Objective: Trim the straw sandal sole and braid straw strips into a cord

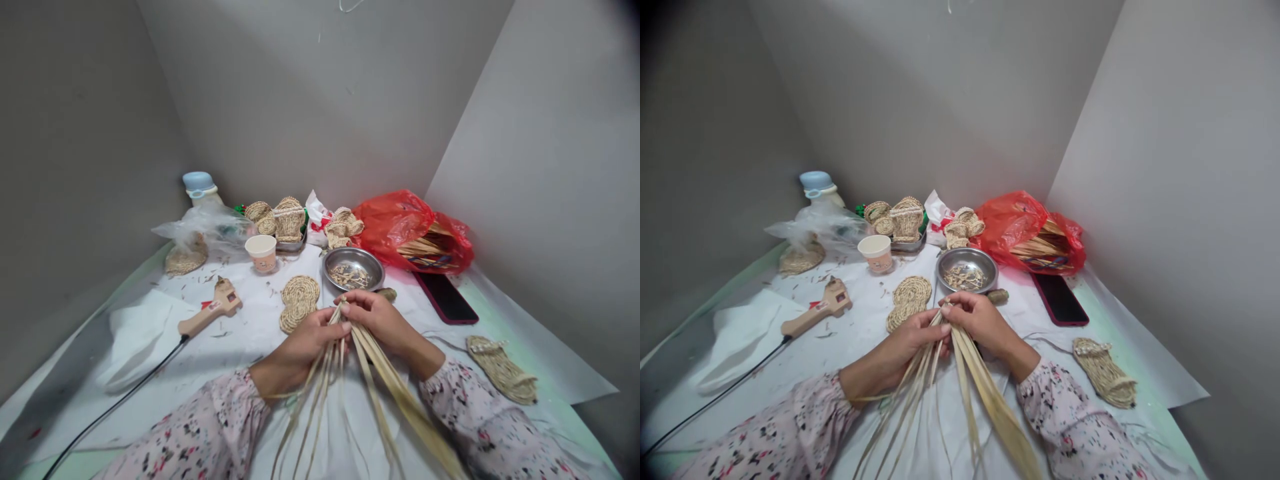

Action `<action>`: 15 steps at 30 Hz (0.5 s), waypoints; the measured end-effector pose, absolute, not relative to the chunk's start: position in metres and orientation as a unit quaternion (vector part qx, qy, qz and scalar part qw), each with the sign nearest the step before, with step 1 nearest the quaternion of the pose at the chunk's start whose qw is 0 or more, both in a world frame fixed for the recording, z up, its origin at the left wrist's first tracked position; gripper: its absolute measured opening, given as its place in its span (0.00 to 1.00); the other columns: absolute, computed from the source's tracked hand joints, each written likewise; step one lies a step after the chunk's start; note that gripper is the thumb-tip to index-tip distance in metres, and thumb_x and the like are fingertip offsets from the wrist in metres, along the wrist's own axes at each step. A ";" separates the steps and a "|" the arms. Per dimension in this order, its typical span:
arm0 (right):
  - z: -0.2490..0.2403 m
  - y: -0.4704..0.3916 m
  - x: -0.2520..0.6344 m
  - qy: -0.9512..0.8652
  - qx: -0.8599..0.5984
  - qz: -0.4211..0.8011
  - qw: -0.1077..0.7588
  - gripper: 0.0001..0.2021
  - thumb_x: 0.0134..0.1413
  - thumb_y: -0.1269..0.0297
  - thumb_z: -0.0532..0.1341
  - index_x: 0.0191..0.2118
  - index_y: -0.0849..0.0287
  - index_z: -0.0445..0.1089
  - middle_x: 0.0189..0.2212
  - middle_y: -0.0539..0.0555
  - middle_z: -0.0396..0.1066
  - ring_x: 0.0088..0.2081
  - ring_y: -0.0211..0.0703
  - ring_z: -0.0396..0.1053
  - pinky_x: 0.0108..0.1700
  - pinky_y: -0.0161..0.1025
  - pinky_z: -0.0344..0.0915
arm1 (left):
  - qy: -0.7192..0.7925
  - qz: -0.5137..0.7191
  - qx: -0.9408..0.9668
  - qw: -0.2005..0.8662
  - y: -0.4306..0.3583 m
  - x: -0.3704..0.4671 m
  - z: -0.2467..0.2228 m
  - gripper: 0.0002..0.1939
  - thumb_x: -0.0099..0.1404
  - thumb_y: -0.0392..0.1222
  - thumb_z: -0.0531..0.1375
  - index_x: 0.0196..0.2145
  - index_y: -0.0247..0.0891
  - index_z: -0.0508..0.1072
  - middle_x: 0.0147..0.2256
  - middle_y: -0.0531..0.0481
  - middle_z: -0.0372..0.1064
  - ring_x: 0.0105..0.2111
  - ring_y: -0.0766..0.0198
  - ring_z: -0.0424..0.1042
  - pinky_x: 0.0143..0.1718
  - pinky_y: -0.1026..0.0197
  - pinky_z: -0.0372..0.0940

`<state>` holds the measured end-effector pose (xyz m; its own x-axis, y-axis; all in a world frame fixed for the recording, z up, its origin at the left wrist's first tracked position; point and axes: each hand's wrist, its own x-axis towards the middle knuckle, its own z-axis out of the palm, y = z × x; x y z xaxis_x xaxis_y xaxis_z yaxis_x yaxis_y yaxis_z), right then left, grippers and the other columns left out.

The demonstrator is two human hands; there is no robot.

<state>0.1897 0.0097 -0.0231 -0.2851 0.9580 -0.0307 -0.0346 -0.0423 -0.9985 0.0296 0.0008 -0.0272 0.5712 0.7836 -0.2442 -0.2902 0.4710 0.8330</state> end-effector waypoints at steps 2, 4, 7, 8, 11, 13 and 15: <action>-0.023 0.011 0.192 -0.524 -0.416 0.612 0.422 0.18 0.46 0.54 0.67 0.41 0.60 0.72 0.27 0.50 0.72 0.23 0.37 0.69 0.27 0.35 0.65 | 0.314 0.343 0.386 0.797 0.002 0.029 -0.029 0.15 0.54 0.39 0.66 0.37 0.31 0.70 0.25 0.52 0.67 0.19 0.73 0.64 0.24 0.69 0.60; -0.023 0.012 0.194 -0.507 -0.404 0.639 0.413 0.21 0.45 0.54 0.68 0.42 0.62 0.71 0.25 0.51 0.73 0.24 0.40 0.70 0.27 0.37 0.67 | 0.312 0.351 0.381 0.796 0.003 0.029 -0.030 0.13 0.54 0.39 0.66 0.36 0.32 0.70 0.23 0.54 0.65 0.19 0.74 0.62 0.24 0.69 0.59; -0.025 0.013 0.196 -0.480 -0.371 0.697 0.383 0.23 0.47 0.54 0.67 0.46 0.63 0.68 0.24 0.54 0.74 0.25 0.45 0.74 0.30 0.42 0.70 | 0.316 0.363 0.378 0.791 0.002 0.031 -0.029 0.13 0.54 0.39 0.66 0.35 0.32 0.70 0.22 0.56 0.63 0.18 0.75 0.61 0.24 0.69 0.59; -0.025 0.014 0.196 -0.475 -0.364 0.709 0.374 0.23 0.47 0.54 0.67 0.46 0.63 0.68 0.24 0.54 0.74 0.25 0.47 0.74 0.31 0.44 0.70 | 0.319 0.365 0.380 0.788 0.002 0.031 -0.028 0.13 0.53 0.40 0.66 0.34 0.33 0.70 0.22 0.56 0.63 0.18 0.75 0.60 0.23 0.69 0.58; -0.025 0.014 0.196 -0.482 -0.371 0.698 0.377 0.22 0.48 0.54 0.67 0.46 0.63 0.69 0.25 0.55 0.75 0.25 0.46 0.74 0.30 0.42 0.70 | 0.326 0.366 0.401 0.774 0.000 0.032 -0.026 0.12 0.55 0.44 0.65 0.30 0.33 0.68 0.20 0.57 0.61 0.16 0.75 0.58 0.22 0.68 0.57; -0.026 0.013 0.195 -0.496 -0.387 0.675 0.387 0.20 0.48 0.55 0.67 0.45 0.63 0.70 0.26 0.54 0.75 0.25 0.43 0.74 0.29 0.39 0.69 | 0.334 0.364 0.418 0.762 0.000 0.033 -0.025 0.14 0.55 0.46 0.65 0.28 0.34 0.67 0.18 0.58 0.60 0.16 0.74 0.57 0.22 0.67 0.57; -0.026 0.013 0.195 -0.501 -0.388 0.670 0.386 0.20 0.48 0.56 0.67 0.45 0.62 0.71 0.27 0.54 0.75 0.26 0.43 0.73 0.29 0.38 0.68 | 0.343 0.361 0.425 0.756 0.000 0.032 -0.024 0.15 0.55 0.47 0.66 0.30 0.34 0.67 0.18 0.59 0.58 0.16 0.74 0.57 0.23 0.67 0.57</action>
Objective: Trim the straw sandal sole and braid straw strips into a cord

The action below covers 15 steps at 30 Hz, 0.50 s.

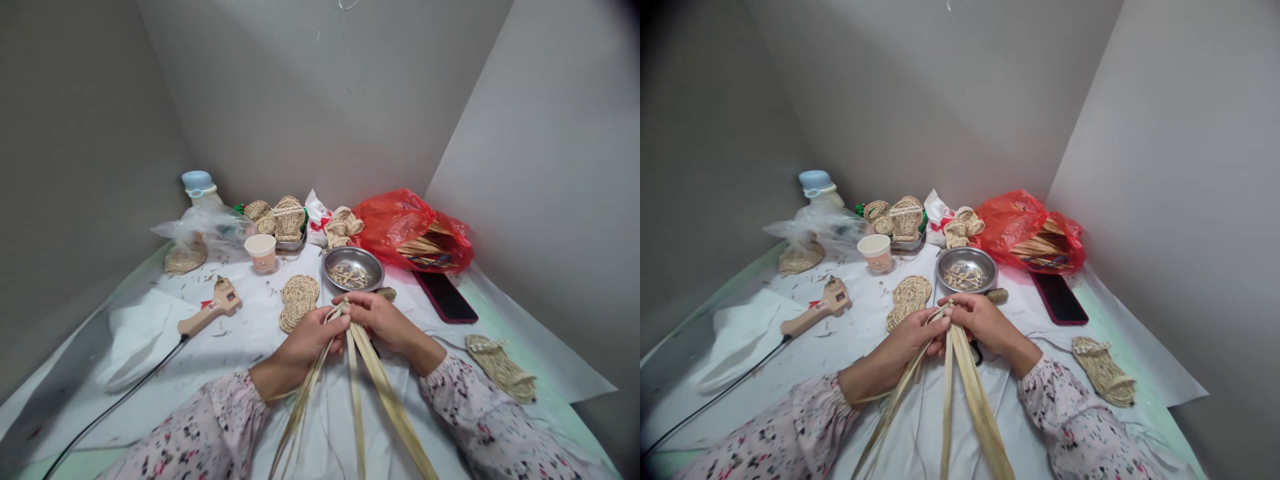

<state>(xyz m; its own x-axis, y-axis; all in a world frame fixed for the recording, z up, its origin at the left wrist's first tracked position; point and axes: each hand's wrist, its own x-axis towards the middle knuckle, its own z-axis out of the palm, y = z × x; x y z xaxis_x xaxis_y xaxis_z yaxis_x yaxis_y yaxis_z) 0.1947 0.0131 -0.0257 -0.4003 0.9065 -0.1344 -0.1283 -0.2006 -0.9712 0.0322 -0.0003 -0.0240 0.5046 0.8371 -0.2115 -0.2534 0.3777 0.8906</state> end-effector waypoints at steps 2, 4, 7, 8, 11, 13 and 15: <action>-0.026 0.013 0.195 -0.494 -0.381 0.681 0.382 0.20 0.48 0.57 0.67 0.45 0.62 0.70 0.28 0.55 0.76 0.26 0.43 0.74 0.31 0.39 0.69 | 0.347 0.360 0.421 0.757 0.000 0.032 -0.024 0.15 0.54 0.46 0.66 0.32 0.34 0.67 0.17 0.61 0.57 0.15 0.74 0.55 0.23 0.66 0.58; -0.025 0.012 0.195 -0.481 -0.365 0.699 0.383 0.20 0.48 0.58 0.67 0.46 0.63 0.70 0.29 0.56 0.76 0.27 0.44 0.74 0.32 0.40 0.69 | 0.341 0.356 0.418 0.763 0.001 0.031 -0.025 0.14 0.55 0.44 0.66 0.32 0.34 0.68 0.17 0.62 0.56 0.14 0.76 0.53 0.24 0.66 0.58; -0.024 0.012 0.195 -0.464 -0.341 0.725 0.377 0.21 0.48 0.59 0.66 0.46 0.64 0.69 0.29 0.57 0.76 0.28 0.46 0.75 0.34 0.43 0.70 | 0.324 0.354 0.411 0.775 0.003 0.030 -0.028 0.10 0.56 0.42 0.64 0.30 0.34 0.68 0.17 0.61 0.56 0.14 0.76 0.52 0.24 0.67 0.58; -0.023 0.011 0.195 -0.460 -0.337 0.729 0.378 0.21 0.47 0.60 0.67 0.47 0.64 0.68 0.30 0.58 0.76 0.29 0.46 0.75 0.35 0.43 0.70 | 0.320 0.357 0.407 0.778 0.004 0.029 -0.029 0.10 0.56 0.42 0.64 0.30 0.34 0.68 0.18 0.60 0.57 0.15 0.76 0.53 0.24 0.66 0.58; -0.022 0.011 0.195 -0.454 -0.339 0.728 0.386 0.20 0.45 0.65 0.66 0.47 0.64 0.68 0.34 0.58 0.76 0.30 0.46 0.75 0.35 0.42 0.70 | 0.317 0.363 0.403 0.778 0.006 0.029 -0.034 0.10 0.57 0.42 0.63 0.28 0.34 0.67 0.18 0.60 0.56 0.15 0.75 0.54 0.24 0.67 0.59; -0.021 0.011 0.194 -0.456 -0.337 0.729 0.383 0.21 0.44 0.68 0.65 0.47 0.64 0.67 0.33 0.58 0.76 0.30 0.45 0.75 0.34 0.42 0.70 | 0.319 0.363 0.406 0.776 0.008 0.029 -0.035 0.10 0.57 0.42 0.63 0.26 0.35 0.66 0.18 0.60 0.56 0.15 0.75 0.54 0.24 0.67 0.59; -0.021 0.011 0.194 -0.465 -0.336 0.727 0.377 0.20 0.43 0.71 0.62 0.47 0.64 0.68 0.30 0.55 0.75 0.26 0.41 0.73 0.30 0.37 0.68 | 0.325 0.362 0.403 0.775 0.008 0.029 -0.034 0.10 0.56 0.41 0.63 0.26 0.35 0.66 0.18 0.59 0.56 0.15 0.76 0.54 0.21 0.69 0.57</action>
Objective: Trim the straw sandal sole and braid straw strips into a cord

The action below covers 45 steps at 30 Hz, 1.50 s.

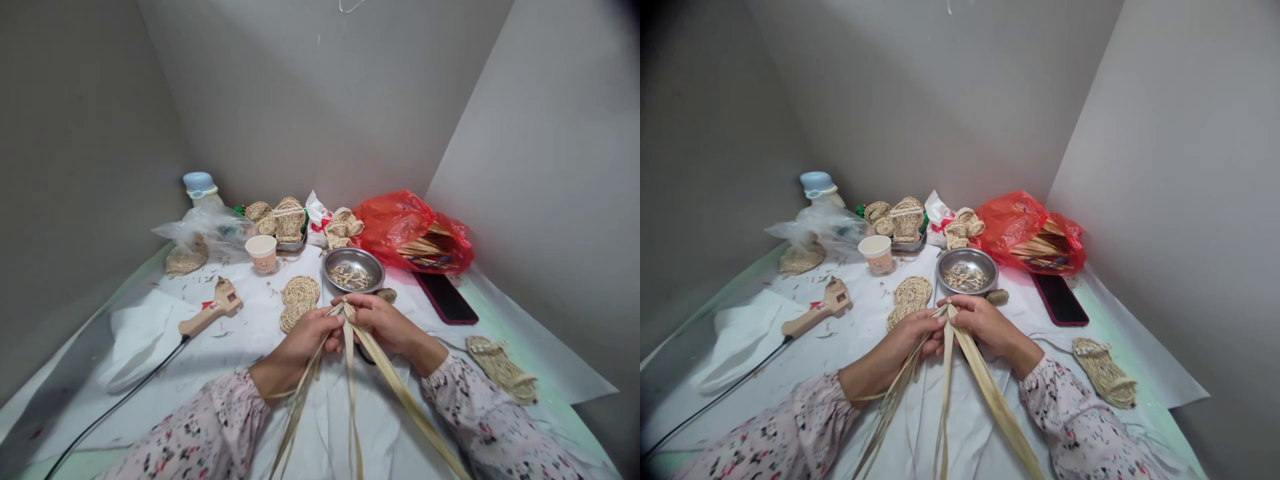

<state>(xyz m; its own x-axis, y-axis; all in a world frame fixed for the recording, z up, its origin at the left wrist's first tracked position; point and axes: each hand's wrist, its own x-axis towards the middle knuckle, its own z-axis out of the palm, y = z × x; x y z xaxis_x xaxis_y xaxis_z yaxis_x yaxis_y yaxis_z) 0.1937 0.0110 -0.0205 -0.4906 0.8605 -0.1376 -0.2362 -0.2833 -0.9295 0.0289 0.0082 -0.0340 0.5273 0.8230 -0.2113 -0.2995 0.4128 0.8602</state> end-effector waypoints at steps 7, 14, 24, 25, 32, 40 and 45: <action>-0.023 0.012 0.192 -0.493 -0.353 0.697 0.383 0.20 0.38 0.75 0.57 0.43 0.62 0.69 0.24 0.49 0.70 0.19 0.33 0.65 0.22 0.30 0.59 | 0.328 0.364 0.400 0.775 0.007 0.030 -0.026 0.08 0.55 0.40 0.62 0.26 0.34 0.67 0.19 0.56 0.60 0.15 0.77 0.52 0.16 0.71 0.46; -0.021 0.011 0.191 -0.524 -0.365 0.668 0.382 0.17 0.41 0.73 0.58 0.42 0.62 0.69 0.29 0.52 0.71 0.25 0.35 0.68 0.26 0.32 0.62 | 0.372 0.362 0.431 0.738 0.004 0.030 -0.026 0.13 0.54 0.45 0.64 0.24 0.36 0.66 0.14 0.61 0.55 0.14 0.74 0.53 0.23 0.67 0.57; -0.025 0.012 0.193 -0.532 -0.385 0.648 0.386 0.19 0.43 0.72 0.60 0.46 0.60 0.66 0.31 0.50 0.71 0.24 0.34 0.66 0.26 0.31 0.62 | 0.388 0.358 0.463 0.712 0.006 0.028 -0.027 0.15 0.55 0.48 0.63 0.22 0.37 0.64 0.13 0.59 0.55 0.16 0.71 0.58 0.23 0.66 0.54; -0.026 0.012 0.192 -0.531 -0.389 0.646 0.385 0.20 0.43 0.72 0.60 0.46 0.59 0.66 0.31 0.50 0.71 0.24 0.34 0.66 0.25 0.31 0.61 | 0.386 0.358 0.465 0.712 0.006 0.029 -0.028 0.14 0.55 0.48 0.63 0.22 0.37 0.64 0.13 0.59 0.55 0.16 0.71 0.57 0.24 0.66 0.55; -0.023 0.010 0.184 -0.536 -0.417 0.621 0.392 0.18 0.43 0.73 0.59 0.45 0.60 0.67 0.30 0.50 0.71 0.24 0.34 0.65 0.24 0.31 0.59 | 0.378 0.358 0.460 0.719 0.004 0.031 -0.025 0.16 0.53 0.48 0.63 0.20 0.38 0.62 0.12 0.61 0.52 0.14 0.72 0.54 0.23 0.64 0.57; -0.017 0.007 0.178 -0.554 -0.431 0.588 0.401 0.13 0.43 0.71 0.59 0.39 0.60 0.67 0.28 0.49 0.69 0.25 0.35 0.65 0.25 0.32 0.60 | 0.371 0.361 0.470 0.715 0.006 0.031 -0.029 0.15 0.56 0.46 0.61 0.20 0.38 0.61 0.13 0.61 0.52 0.14 0.73 0.51 0.23 0.65 0.58; -0.019 0.007 0.180 -0.557 -0.415 0.602 0.394 0.12 0.45 0.69 0.60 0.39 0.59 0.67 0.27 0.48 0.68 0.23 0.35 0.64 0.25 0.33 0.60 | 0.356 0.373 0.441 0.735 0.009 0.029 -0.033 0.09 0.54 0.42 0.63 0.27 0.35 0.67 0.17 0.57 0.60 0.17 0.72 0.57 0.22 0.67 0.56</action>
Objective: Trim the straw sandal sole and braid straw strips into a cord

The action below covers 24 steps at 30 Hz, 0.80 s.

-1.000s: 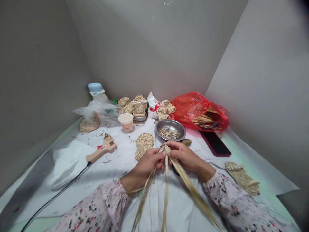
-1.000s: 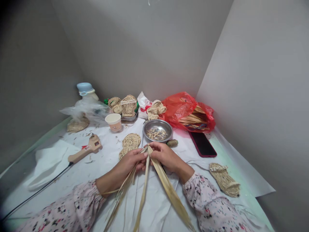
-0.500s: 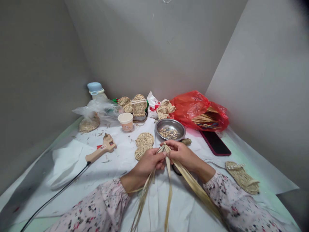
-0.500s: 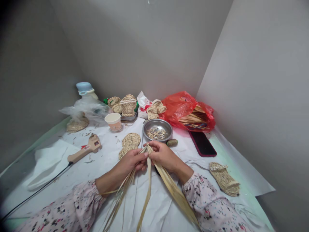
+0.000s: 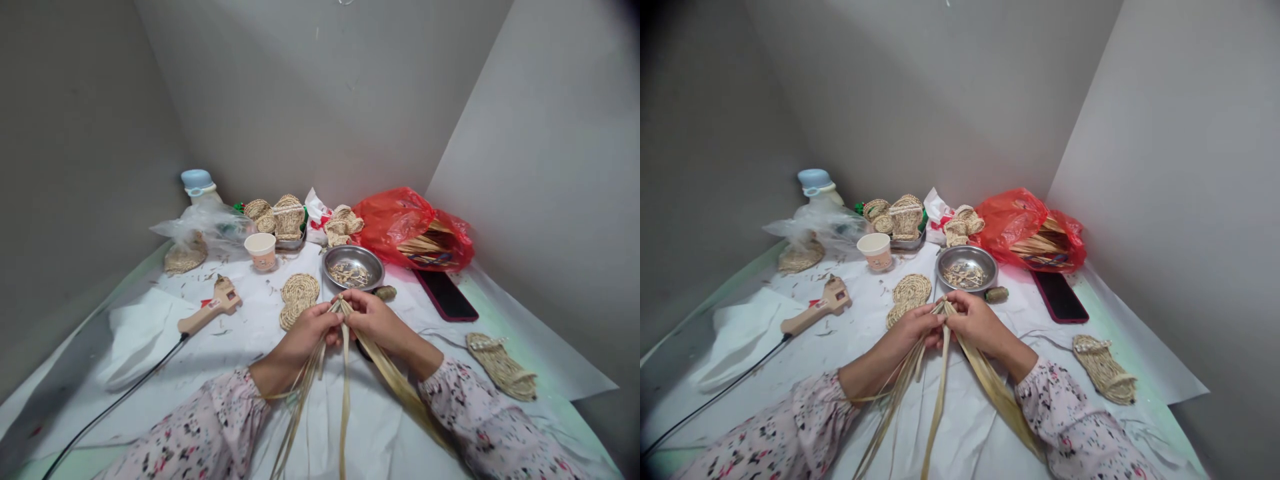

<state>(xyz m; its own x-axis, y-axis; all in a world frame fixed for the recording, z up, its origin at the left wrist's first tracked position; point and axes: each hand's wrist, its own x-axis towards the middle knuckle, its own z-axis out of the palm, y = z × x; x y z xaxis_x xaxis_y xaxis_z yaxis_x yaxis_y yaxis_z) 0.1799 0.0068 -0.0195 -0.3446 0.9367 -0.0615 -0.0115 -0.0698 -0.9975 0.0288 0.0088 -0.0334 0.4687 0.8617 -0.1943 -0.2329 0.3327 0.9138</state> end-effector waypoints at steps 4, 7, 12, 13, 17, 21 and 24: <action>-0.023 0.007 0.186 -0.555 -0.407 0.610 0.393 0.12 0.46 0.68 0.61 0.41 0.58 0.67 0.27 0.48 0.68 0.23 0.35 0.64 0.26 0.33 0.60 | 0.330 0.381 0.418 0.756 0.008 0.028 -0.035 0.09 0.55 0.41 0.63 0.32 0.33 0.70 0.18 0.57 0.60 0.17 0.73 0.56 0.24 0.67 0.56; -0.023 0.008 0.190 -0.556 -0.409 0.603 0.401 0.11 0.50 0.63 0.62 0.41 0.58 0.68 0.27 0.48 0.67 0.25 0.35 0.63 0.27 0.33 0.60 | 0.336 0.379 0.420 0.753 0.008 0.029 -0.033 0.09 0.54 0.41 0.63 0.30 0.34 0.70 0.16 0.59 0.57 0.15 0.74 0.54 0.23 0.67 0.57; -0.025 0.008 0.188 -0.569 -0.405 0.586 0.411 0.12 0.50 0.57 0.64 0.36 0.60 0.70 0.29 0.50 0.69 0.28 0.37 0.66 0.31 0.35 0.62 | 0.374 0.347 0.434 0.742 0.008 0.030 -0.030 0.11 0.50 0.42 0.65 0.25 0.35 0.67 0.13 0.61 0.54 0.14 0.74 0.54 0.21 0.67 0.57; -0.025 0.009 0.186 -0.562 -0.406 0.590 0.413 0.12 0.50 0.57 0.65 0.36 0.60 0.69 0.28 0.50 0.69 0.27 0.37 0.66 0.30 0.35 0.62 | 0.374 0.350 0.433 0.742 0.008 0.030 -0.029 0.11 0.50 0.42 0.65 0.25 0.35 0.67 0.13 0.61 0.55 0.14 0.74 0.53 0.21 0.67 0.56; -0.025 0.008 0.184 -0.543 -0.421 0.591 0.422 0.11 0.49 0.58 0.65 0.35 0.60 0.69 0.27 0.49 0.68 0.27 0.37 0.66 0.30 0.35 0.61 | 0.355 0.345 0.437 0.751 0.006 0.029 -0.028 0.08 0.52 0.39 0.64 0.27 0.34 0.68 0.15 0.60 0.55 0.14 0.75 0.53 0.22 0.68 0.56; -0.023 0.008 0.185 -0.558 -0.432 0.557 0.438 0.10 0.48 0.59 0.65 0.35 0.60 0.70 0.28 0.49 0.69 0.28 0.37 0.65 0.31 0.34 0.60 | 0.344 0.332 0.433 0.764 0.005 0.027 -0.026 0.08 0.50 0.36 0.64 0.29 0.33 0.70 0.17 0.60 0.58 0.15 0.76 0.53 0.22 0.69 0.56; -0.022 0.009 0.185 -0.551 -0.444 0.552 0.441 0.11 0.48 0.60 0.65 0.35 0.60 0.70 0.26 0.48 0.68 0.27 0.36 0.64 0.30 0.34 0.59 | 0.346 0.337 0.420 0.768 0.006 0.027 -0.025 0.08 0.49 0.36 0.65 0.28 0.33 0.71 0.19 0.59 0.58 0.15 0.78 0.51 0.23 0.69 0.56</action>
